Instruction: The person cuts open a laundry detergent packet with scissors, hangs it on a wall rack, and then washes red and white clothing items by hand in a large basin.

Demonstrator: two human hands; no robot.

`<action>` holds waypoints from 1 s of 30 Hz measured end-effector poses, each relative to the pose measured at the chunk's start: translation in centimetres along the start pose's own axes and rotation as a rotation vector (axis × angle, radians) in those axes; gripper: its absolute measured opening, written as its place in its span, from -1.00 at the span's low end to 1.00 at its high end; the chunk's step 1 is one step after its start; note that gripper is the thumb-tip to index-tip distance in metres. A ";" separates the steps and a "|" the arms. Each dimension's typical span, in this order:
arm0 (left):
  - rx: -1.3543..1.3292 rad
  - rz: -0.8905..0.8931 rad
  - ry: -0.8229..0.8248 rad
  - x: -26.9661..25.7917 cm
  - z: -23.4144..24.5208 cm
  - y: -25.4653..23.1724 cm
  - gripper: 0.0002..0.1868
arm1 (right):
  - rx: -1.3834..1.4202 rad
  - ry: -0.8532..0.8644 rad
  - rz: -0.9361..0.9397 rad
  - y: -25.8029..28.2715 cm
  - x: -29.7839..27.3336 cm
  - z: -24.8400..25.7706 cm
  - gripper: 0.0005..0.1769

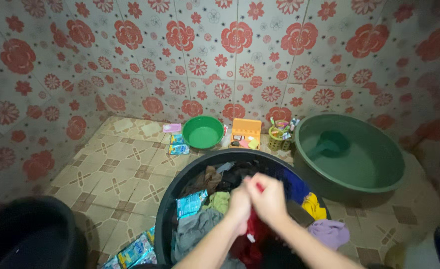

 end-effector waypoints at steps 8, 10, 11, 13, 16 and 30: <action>0.100 -0.160 -0.035 0.8 1.1 -1.2 -0.61 | 0.025 -0.023 -0.119 -1.0 -1.7 -1.6 -0.59; 0.154 -0.238 -0.010 0.9 1.0 -2.3 -0.58 | -0.014 0.018 -0.094 -1.3 -1.5 -1.3 -0.57; 0.333 -0.246 -0.045 0.4 0.9 -2.2 -0.57 | -0.056 0.015 -0.089 -2.2 -0.2 -1.1 -0.59; 0.687 -0.273 -0.116 -0.6 -0.3 -3.0 -0.54 | -0.051 -0.044 -0.099 -4.0 1.9 0.1 -0.65; 0.929 -0.235 0.103 -2.5 -0.9 -5.0 -0.53 | 0.309 -0.197 -0.355 -6.3 5.0 2.5 -0.53; 1.251 -0.420 -0.045 3.2 9.2 -7.1 -0.81 | 0.994 -0.191 -0.331 -0.6 7.0 11.5 -0.78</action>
Point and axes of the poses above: each hand's wrist, its own x-axis towards the middle knuckle, its own z-axis out of the back of the hand, y = z × x, the point moved 1 cm from there along x, towards the middle knuckle, and after that the axes turned 2 degrees about y, right-handed, at the moved point
